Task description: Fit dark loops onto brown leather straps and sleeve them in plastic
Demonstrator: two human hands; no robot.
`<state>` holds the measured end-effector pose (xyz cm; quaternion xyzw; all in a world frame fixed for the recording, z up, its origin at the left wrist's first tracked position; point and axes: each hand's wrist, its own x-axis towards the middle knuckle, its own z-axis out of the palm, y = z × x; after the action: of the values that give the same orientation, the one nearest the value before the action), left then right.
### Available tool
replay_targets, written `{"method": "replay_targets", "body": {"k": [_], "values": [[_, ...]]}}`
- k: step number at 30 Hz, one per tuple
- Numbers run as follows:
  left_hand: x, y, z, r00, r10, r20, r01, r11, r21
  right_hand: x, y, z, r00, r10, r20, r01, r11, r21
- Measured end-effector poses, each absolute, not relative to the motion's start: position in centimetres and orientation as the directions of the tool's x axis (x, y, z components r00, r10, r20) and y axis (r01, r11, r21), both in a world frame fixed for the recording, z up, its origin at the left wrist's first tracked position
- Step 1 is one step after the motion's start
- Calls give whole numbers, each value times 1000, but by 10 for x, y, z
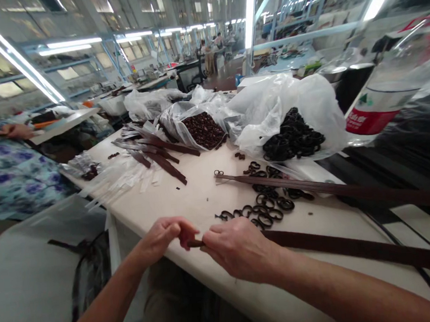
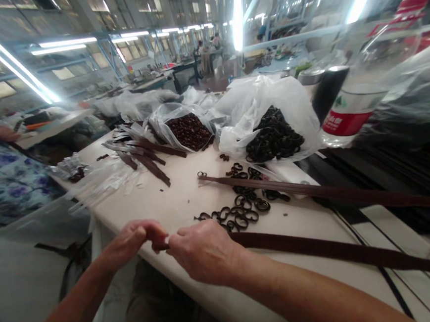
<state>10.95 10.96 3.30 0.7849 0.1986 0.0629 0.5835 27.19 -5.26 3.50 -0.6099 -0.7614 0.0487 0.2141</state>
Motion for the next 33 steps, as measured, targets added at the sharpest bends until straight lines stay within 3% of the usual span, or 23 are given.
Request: {"method": "replay_targets", "body": {"k": [3, 5, 10, 16, 19, 25, 33], "values": [[160, 143, 27, 808, 588, -47, 241, -257, 936, 271, -53, 35, -160, 943, 291, 896, 262, -360], [198, 158, 18, 772, 635, 34, 249, -351, 903, 268, -53, 32, -171, 940, 294, 888, 276, -367], [282, 173, 2, 858, 483, 176, 264, -708, 655, 267, -53, 31, -167, 923, 348, 875, 301, -378], [355, 170, -13, 930, 319, 185, 204, -863, 462, 278, -53, 43, -95, 873, 478, 868, 308, -389], [379, 167, -23, 949, 273, 157, 198, -905, 377, 280, -53, 41, -75, 855, 514, 865, 312, -392], [381, 175, -32, 935, 331, 128, 297, -927, 227, 280, -51, 37, -74, 877, 475, 866, 293, -405], [325, 203, -27, 892, 437, 116, 420, -896, 144, 274, -49, 34, -100, 913, 396, 881, 266, -391]]}}
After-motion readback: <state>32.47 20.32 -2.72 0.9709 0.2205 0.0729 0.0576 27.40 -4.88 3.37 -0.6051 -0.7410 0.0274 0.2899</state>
